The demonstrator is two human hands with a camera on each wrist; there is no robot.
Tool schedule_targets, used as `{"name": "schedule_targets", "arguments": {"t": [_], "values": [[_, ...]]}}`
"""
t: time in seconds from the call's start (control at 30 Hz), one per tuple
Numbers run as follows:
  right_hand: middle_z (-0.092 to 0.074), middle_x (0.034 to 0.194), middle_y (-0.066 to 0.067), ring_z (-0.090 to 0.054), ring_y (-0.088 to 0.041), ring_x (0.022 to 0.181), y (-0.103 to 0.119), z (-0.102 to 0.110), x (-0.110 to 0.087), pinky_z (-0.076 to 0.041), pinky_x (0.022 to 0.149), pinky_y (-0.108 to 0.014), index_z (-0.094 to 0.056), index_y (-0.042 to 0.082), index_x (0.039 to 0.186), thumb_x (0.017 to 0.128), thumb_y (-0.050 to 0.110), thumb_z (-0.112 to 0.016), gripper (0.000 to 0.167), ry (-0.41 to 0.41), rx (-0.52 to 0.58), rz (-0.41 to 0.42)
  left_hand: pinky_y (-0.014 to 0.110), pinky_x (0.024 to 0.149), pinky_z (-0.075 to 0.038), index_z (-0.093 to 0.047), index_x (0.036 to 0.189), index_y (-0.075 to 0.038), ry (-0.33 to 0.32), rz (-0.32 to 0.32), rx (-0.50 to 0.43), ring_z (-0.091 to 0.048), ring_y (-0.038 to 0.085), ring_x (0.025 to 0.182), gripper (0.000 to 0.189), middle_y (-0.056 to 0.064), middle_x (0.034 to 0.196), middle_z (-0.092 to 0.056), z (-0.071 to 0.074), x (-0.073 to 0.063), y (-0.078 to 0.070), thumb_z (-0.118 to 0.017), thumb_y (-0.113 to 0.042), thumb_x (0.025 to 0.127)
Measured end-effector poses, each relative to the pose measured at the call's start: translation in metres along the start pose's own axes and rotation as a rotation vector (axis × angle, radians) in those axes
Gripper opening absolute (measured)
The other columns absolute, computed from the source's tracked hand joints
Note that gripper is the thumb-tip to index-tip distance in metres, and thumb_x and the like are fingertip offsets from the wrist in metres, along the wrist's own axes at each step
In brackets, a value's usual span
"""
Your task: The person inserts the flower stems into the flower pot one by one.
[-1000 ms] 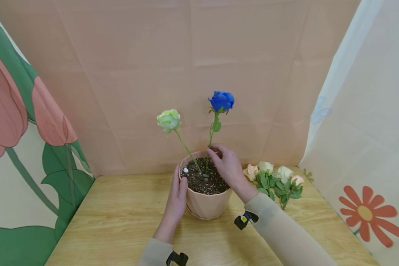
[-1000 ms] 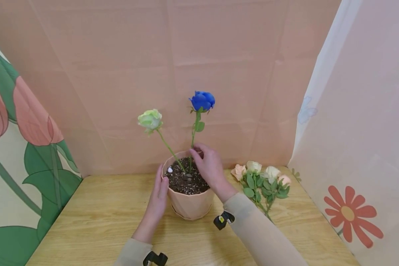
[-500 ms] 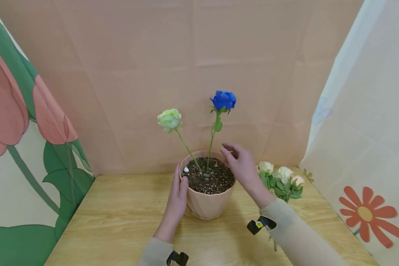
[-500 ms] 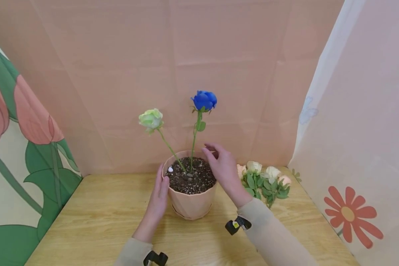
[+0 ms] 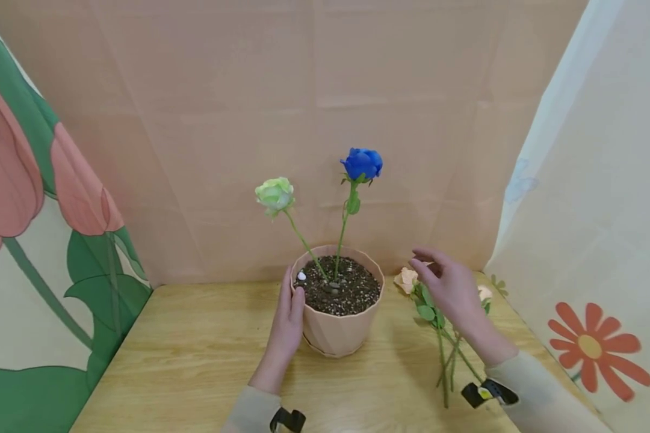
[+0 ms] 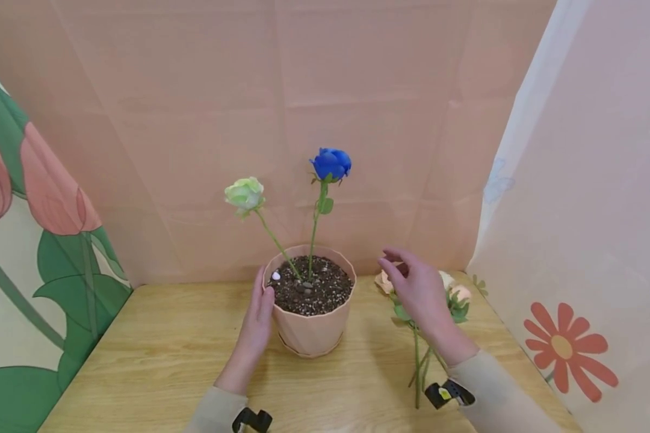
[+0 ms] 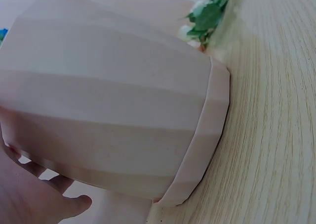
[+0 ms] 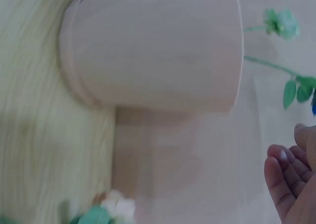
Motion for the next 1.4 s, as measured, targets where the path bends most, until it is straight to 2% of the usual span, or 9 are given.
{"name": "schedule_targets", "arguments": {"t": [0.13, 0.37, 0.6, 0.77, 0.93, 1.1, 1.23, 1.4], "values": [[-0.081, 0.105, -0.007, -0.072, -0.019, 0.08, -0.027, 0.014, -0.011, -0.053, 0.057, -0.03, -0.072, 0.009, 0.146, 0.114, 0.041, -0.064, 0.045, 0.024, -0.033, -0.05, 0.065, 0.131, -0.017, -0.012, 0.179, -0.036, 0.002, -0.005, 0.004, -0.018, 0.038, 0.166, 0.063, 0.007, 0.184, -0.014, 0.0, 0.0, 0.0, -0.037, -0.042, 0.122], [-0.076, 0.124, -0.017, -0.072, -0.019, 0.083, -0.075, 0.025, -0.03, -0.051, 0.058, -0.032, -0.072, 0.005, 0.142, 0.114, 0.04, -0.065, 0.045, 0.05, -0.134, -0.089, 0.065, 0.132, -0.016, -0.014, 0.179, -0.033, -0.001, -0.011, -0.007, -0.019, 0.039, 0.166, 0.062, 0.009, 0.183, -0.015, -0.001, 0.001, -0.001, -0.037, -0.041, 0.122], [-0.078, 0.118, -0.019, -0.072, -0.025, 0.085, -0.111, 0.024, -0.048, -0.052, 0.062, -0.036, -0.072, -0.001, 0.139, 0.114, 0.037, -0.066, 0.046, 0.077, -0.202, -0.124, 0.065, 0.132, -0.015, -0.016, 0.179, -0.033, -0.003, -0.013, -0.009, -0.018, 0.038, 0.166, 0.062, 0.008, 0.183, -0.016, -0.001, 0.002, -0.003, -0.038, -0.041, 0.122], [-0.078, 0.106, -0.014, -0.066, -0.019, 0.076, -0.128, 0.017, -0.058, -0.048, 0.059, -0.036, -0.074, -0.002, 0.135, 0.113, 0.041, -0.066, 0.049, 0.095, -0.234, -0.15, 0.064, 0.132, -0.015, -0.016, 0.179, -0.033, -0.005, -0.015, -0.009, -0.018, 0.037, 0.166, 0.062, 0.008, 0.183, -0.016, -0.001, 0.003, -0.002, -0.039, -0.04, 0.122], [-0.079, 0.112, -0.016, -0.07, -0.022, 0.081, -0.14, 0.002, -0.067, -0.051, 0.06, -0.036, -0.072, -0.002, 0.137, 0.113, 0.044, -0.066, 0.053, 0.158, -0.224, -0.193, 0.065, 0.132, -0.015, -0.016, 0.179, -0.034, -0.001, -0.013, -0.005, -0.018, 0.038, 0.166, 0.061, 0.007, 0.183, -0.016, -0.001, 0.002, -0.001, -0.038, -0.04, 0.122], [-0.079, 0.115, -0.018, -0.075, -0.029, 0.09, -0.15, -0.016, -0.074, -0.061, 0.073, -0.05, -0.072, -0.005, 0.135, 0.111, 0.041, -0.069, 0.052, 0.234, -0.231, -0.205, 0.066, 0.132, -0.016, -0.014, 0.179, -0.036, -0.001, -0.001, -0.008, -0.018, 0.038, 0.166, 0.062, 0.007, 0.184, -0.015, 0.0, 0.001, 0.0, -0.037, -0.043, 0.122], [-0.08, 0.108, -0.014, -0.076, -0.029, 0.09, -0.157, -0.027, -0.079, -0.061, 0.081, -0.058, -0.074, -0.004, 0.131, 0.108, 0.033, -0.074, 0.044, 0.254, -0.252, -0.197, 0.066, 0.131, -0.018, -0.013, 0.178, -0.038, -0.001, 0.008, -0.002, -0.019, 0.038, 0.166, 0.062, 0.006, 0.184, -0.015, 0.0, 0.0, 0.0, -0.037, -0.044, 0.122], [-0.079, 0.098, -0.007, -0.072, -0.023, 0.083, -0.163, -0.034, -0.082, -0.061, 0.075, -0.052, -0.075, -0.006, 0.127, 0.106, 0.029, -0.078, 0.041, 0.271, -0.253, -0.201, 0.066, 0.131, -0.017, -0.012, 0.178, -0.04, 0.003, 0.014, -0.001, -0.019, 0.037, 0.166, 0.062, 0.005, 0.184, -0.014, 0.0, 0.0, 0.001, -0.037, -0.045, 0.121]]}}
Point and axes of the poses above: each hand's wrist, its own x-axis towards the middle knuckle, its own z-axis out of the back of the hand, y = z × x, the point moved 8 cm from there along x, towards the middle knuckle
